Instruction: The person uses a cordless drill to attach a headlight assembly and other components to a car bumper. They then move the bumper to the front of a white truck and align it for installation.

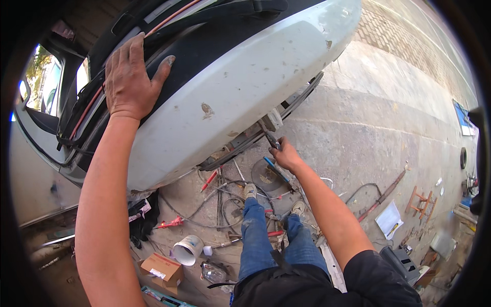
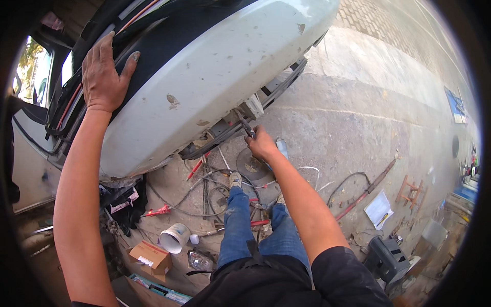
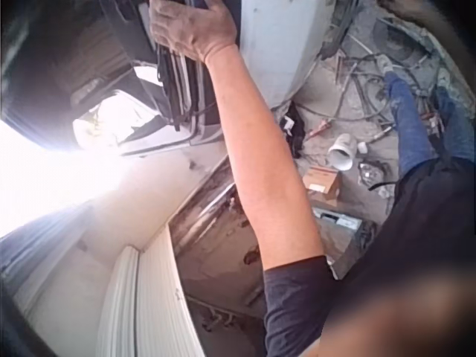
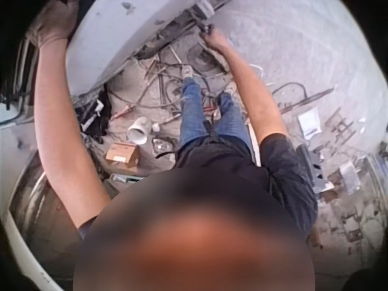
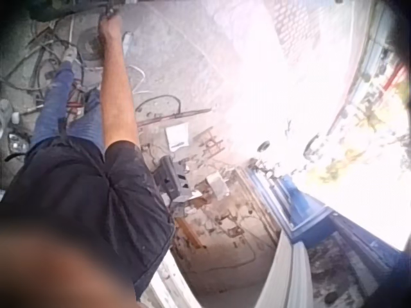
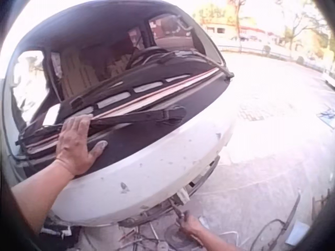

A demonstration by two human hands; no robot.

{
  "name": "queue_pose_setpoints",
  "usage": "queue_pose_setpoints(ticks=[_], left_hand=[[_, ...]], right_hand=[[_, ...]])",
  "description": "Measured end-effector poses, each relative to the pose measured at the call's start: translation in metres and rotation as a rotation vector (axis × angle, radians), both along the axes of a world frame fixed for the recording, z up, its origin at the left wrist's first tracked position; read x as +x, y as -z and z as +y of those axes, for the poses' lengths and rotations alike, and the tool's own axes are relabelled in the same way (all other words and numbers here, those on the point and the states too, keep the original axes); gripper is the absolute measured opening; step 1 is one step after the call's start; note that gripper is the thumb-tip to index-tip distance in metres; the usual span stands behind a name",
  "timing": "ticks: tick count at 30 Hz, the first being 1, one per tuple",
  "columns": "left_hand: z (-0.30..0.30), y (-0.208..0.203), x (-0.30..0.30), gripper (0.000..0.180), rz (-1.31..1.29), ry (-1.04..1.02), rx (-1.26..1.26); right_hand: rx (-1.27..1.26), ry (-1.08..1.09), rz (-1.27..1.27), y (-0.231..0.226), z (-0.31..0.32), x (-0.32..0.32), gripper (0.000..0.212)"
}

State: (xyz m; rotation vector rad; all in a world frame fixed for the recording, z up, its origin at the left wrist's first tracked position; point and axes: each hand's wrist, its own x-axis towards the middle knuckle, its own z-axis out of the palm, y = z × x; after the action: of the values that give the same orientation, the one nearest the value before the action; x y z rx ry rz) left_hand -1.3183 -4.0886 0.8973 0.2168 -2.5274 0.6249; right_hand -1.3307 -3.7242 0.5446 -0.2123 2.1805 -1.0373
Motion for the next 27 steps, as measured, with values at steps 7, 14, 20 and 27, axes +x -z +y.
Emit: queue_pose_setpoints(ticks=[7, 14, 20, 27], left_hand=[[0.0, 0.0, 0.002, 0.076, 0.009, 0.015, 0.008], [-0.006, 0.003, 0.001, 0.075, 0.025, 0.044, -0.046], [-0.01, 0.004, 0.001, 0.077, 0.024, 0.013, -0.068], [-0.009, -0.001, 0.0, 0.074, 0.007, 0.039, -0.05]], right_hand=[[0.049, -0.006, -0.374, 0.007, -0.011, -0.013, 0.048], [0.076, -0.064, -0.381, 0.008, -0.01, -0.014, 0.05], [0.149, -0.174, -0.118, -0.008, -0.013, -0.01, 0.044], [0.23, -0.326, 0.094, -0.021, -0.015, -0.011, 0.038]])
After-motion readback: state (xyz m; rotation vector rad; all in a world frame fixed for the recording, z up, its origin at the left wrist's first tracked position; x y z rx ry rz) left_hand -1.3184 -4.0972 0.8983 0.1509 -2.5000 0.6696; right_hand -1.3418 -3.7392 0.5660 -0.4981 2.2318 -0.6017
